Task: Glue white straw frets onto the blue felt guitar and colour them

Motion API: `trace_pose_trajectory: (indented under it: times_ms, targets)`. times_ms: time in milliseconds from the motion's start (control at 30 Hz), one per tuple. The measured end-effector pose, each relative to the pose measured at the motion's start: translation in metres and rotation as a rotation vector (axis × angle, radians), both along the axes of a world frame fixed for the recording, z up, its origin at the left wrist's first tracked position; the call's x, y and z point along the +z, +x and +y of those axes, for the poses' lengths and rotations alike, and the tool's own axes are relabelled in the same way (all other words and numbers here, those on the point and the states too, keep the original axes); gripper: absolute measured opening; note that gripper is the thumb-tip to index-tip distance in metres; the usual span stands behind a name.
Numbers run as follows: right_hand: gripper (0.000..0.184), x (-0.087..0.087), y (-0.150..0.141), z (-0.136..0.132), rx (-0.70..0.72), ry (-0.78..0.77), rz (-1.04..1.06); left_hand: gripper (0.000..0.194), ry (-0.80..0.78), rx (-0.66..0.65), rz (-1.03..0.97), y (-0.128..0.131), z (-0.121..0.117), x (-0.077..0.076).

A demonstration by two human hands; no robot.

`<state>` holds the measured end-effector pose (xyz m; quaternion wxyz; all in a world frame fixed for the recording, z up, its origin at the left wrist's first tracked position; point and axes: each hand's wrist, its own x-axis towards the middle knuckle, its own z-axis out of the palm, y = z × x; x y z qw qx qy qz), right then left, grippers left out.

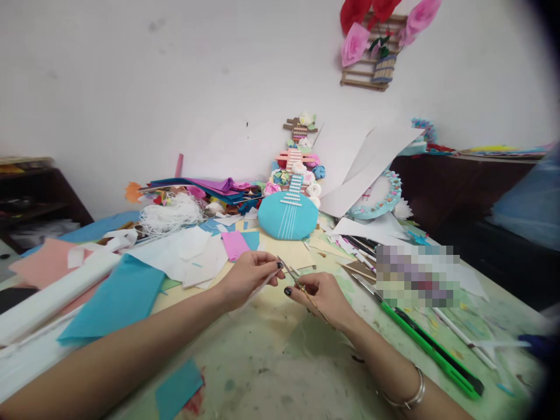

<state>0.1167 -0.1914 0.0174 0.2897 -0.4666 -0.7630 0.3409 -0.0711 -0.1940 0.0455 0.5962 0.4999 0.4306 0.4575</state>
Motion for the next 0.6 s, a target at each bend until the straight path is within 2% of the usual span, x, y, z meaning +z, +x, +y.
trace_pose_trajectory:
  times_ms: [400,600]
  targets:
    - [0.037,-0.0047,-0.0012,-0.0015,0.017,-0.005,0.033,0.014,0.001,-0.034,0.012,0.0024,-0.0004,-0.0062]
    - [0.044,-0.0055,-0.0024,-0.0023,0.008,-0.010,0.049,0.011,0.012,-0.049,0.031,0.0015,0.0001,-0.0090]
